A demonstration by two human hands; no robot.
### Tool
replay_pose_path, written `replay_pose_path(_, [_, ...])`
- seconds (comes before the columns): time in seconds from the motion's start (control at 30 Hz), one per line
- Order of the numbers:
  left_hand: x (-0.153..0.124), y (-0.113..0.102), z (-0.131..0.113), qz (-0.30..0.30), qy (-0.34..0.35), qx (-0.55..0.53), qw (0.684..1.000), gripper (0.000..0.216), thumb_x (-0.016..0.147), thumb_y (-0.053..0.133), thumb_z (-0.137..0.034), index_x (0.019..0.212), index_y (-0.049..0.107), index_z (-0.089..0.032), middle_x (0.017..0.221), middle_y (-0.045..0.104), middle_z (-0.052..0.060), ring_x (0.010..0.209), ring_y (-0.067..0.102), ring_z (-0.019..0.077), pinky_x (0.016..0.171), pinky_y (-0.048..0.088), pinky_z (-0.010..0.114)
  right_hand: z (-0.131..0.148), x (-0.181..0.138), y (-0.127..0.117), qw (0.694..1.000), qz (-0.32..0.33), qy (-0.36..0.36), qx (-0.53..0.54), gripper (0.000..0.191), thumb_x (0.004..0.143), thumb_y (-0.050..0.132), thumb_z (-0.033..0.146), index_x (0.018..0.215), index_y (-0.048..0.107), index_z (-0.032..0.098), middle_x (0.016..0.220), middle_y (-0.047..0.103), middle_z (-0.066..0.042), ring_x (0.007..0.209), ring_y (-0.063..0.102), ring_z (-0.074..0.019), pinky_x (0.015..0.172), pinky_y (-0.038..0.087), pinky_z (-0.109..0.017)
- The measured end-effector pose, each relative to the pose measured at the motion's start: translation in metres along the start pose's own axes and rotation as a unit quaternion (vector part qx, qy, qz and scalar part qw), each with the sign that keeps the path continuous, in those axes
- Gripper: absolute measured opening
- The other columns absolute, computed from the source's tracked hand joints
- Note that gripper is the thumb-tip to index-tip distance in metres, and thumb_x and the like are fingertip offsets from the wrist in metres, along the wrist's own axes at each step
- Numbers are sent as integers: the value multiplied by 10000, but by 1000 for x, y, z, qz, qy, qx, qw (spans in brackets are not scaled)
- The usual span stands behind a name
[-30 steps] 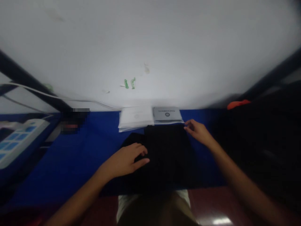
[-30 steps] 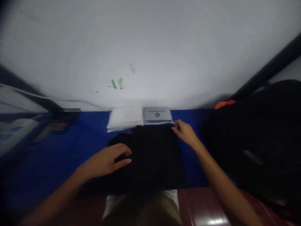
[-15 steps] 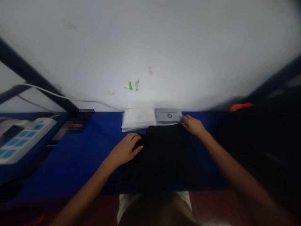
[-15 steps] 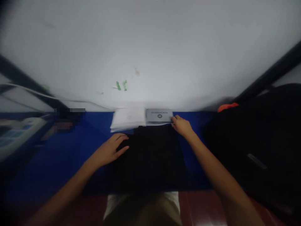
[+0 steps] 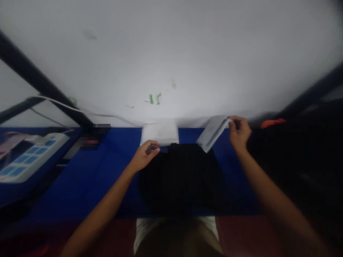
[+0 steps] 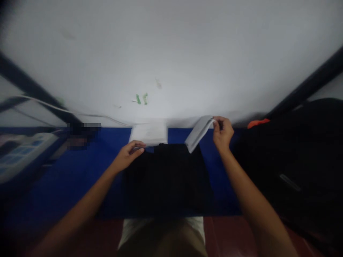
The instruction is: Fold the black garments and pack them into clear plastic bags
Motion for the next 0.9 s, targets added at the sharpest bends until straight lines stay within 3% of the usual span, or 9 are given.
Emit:
replay_pose_path(0.1, [8, 2, -6, -5, -13, -50, 999, 292, 864, 619, -438, 1003, 640, -182, 1036, 685, 74, 982, 645, 214, 889, 528, 379, 16, 1, -7, 990, -10, 22, 136, 215, 907, 532, 396, 1010, 578, 213, 1093, 678, -113, 1044, 653, -260, 920, 505, -463])
replay_pose_path(0.27, [28, 24, -31, 9, -4, -189, 982, 266, 872, 625, -402, 1004, 644, -172, 1021, 697, 71, 995, 646, 203, 902, 517, 368, 59, -17, 13, 955, 112, 96, 258, 110, 888, 550, 321, 967, 565, 246, 1131, 687, -96, 1079, 651, -261, 934, 506, -468])
replay_pose_path(0.4, [40, 43, -46, 5, -9, -262, 965, 308, 869, 634, -430, 1035, 643, -170, 1024, 696, 71, 1000, 645, 203, 902, 512, 358, 84, -25, 17, 924, 151, 160, 311, 109, 870, 554, 306, 970, 560, 264, 1170, 679, -81, 1107, 635, -265, 941, 500, -466])
replay_pose_path(0.5, [41, 56, -42, 18, -55, -350, 935, 410, 846, 615, -543, 991, 651, -162, 955, 696, 68, 906, 654, 197, 799, 532, 321, 90, -36, 32, 864, 209, 245, 386, 105, 825, 604, 320, 913, 576, 269, 1150, 692, -60, 1061, 650, -272, 879, 526, -451])
replay_pose_path(0.63, [26, 80, -26, 127, -180, -421, 880, 602, 795, 538, -720, 869, 672, -138, 761, 676, 71, 653, 630, 161, 567, 487, 260, 106, -85, 71, 719, 387, 347, 461, 178, 756, 720, 372, 843, 628, 246, 1028, 729, -48, 884, 687, -237, 754, 554, -385])
replay_pose_path(0.7, [16, 89, -22, 196, -206, -391, 875, 569, 760, 606, -699, 802, 669, -136, 661, 641, 44, 544, 582, 131, 484, 435, 231, 114, -111, 86, 661, 459, 363, 471, 200, 742, 755, 366, 857, 664, 230, 942, 737, -37, 794, 688, -198, 715, 548, -341])
replay_pose_path(0.77, [9, 93, -19, 242, -203, -328, 890, 454, 743, 706, -586, 764, 665, -134, 607, 608, 15, 493, 542, 106, 453, 402, 213, 114, -131, 96, 639, 494, 371, 458, 215, 735, 773, 358, 871, 691, 212, 846, 733, -20, 708, 676, -160, 672, 534, -298])
replay_pose_path(0.9, [5, 101, -11, 257, -191, -253, 913, 372, 780, 707, -498, 730, 649, -133, 579, 563, -13, 497, 518, 90, 482, 401, 211, 98, -144, 108, 657, 492, 375, 431, 238, 715, 793, 368, 853, 711, 192, 747, 717, -2, 634, 651, -133, 620, 503, -257])
Point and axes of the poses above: each hand's wrist, its own x-axis towards the middle knuckle, its own y-axis out of the palm, z = x × y, the point moved 8 cm from there along x, towards the middle knuckle
